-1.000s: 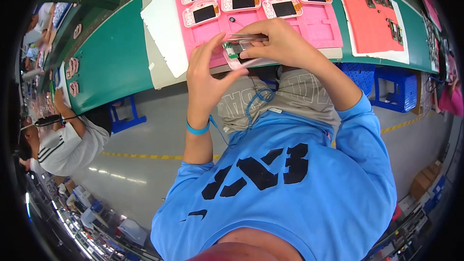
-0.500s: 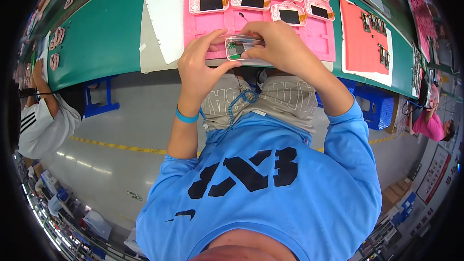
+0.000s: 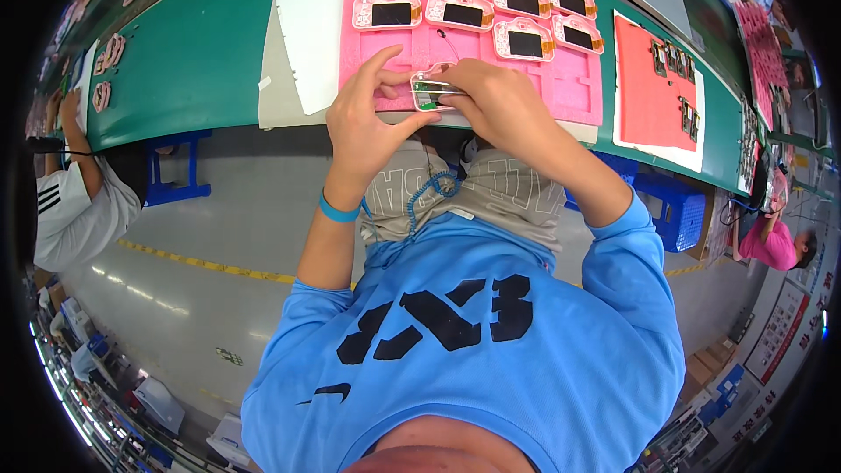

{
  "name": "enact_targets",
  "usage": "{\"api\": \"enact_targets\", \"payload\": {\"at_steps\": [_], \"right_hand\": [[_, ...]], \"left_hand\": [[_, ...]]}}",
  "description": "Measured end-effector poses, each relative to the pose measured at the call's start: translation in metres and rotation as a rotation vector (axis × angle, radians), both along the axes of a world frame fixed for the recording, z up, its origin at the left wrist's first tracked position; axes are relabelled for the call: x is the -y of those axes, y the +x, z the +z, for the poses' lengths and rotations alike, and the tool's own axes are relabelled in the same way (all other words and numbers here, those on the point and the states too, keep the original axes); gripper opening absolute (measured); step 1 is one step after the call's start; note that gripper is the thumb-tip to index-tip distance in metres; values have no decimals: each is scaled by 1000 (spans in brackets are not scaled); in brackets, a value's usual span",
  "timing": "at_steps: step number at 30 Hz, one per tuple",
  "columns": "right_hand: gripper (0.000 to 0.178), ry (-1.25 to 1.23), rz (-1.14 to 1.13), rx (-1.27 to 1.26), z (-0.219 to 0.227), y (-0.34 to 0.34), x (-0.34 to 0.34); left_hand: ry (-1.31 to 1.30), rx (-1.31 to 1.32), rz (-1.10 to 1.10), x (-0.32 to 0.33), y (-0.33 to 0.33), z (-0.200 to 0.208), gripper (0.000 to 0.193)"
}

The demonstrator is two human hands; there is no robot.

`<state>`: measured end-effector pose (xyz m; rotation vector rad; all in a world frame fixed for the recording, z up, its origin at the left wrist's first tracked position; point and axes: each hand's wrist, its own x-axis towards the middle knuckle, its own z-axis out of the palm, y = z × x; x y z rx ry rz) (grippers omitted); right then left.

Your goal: Assembling small electronic components onto circuit boards at a manual assembly station.

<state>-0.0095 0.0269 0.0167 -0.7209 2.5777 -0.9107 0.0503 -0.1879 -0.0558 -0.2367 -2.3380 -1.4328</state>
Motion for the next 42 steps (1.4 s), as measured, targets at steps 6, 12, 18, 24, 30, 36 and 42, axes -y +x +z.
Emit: {"api": "enact_targets", "payload": {"at_steps": [6, 12, 18, 24, 30, 36, 42], "right_hand": [[32, -52, 17, -188, -22, 12, -9], [36, -125, 117, -378, -39, 1, -10], [34, -285, -42, -97, -18, 4, -14], [24, -282, -417, -236, -30, 24, -99], [31, -151, -397, -257, -49, 32, -134], [30, -179, -330, -390, -58, 27, -145], [20, -489, -571, -174, -27, 25, -218]], "left_hand": [[-92, -58, 27, -6, 4, -6, 85], [-109, -78, 58, -9, 4, -6, 84], [-119, -59, 76, -13, 3, -2, 82], [256, 137, -8, -3, 10, 16, 72], [-77, -11, -115, -1, -81, 120, 54], [-181, 122, -96, 4, -337, 69, 64], [-489, 113, -15, 64, -383, -10, 58]]}}
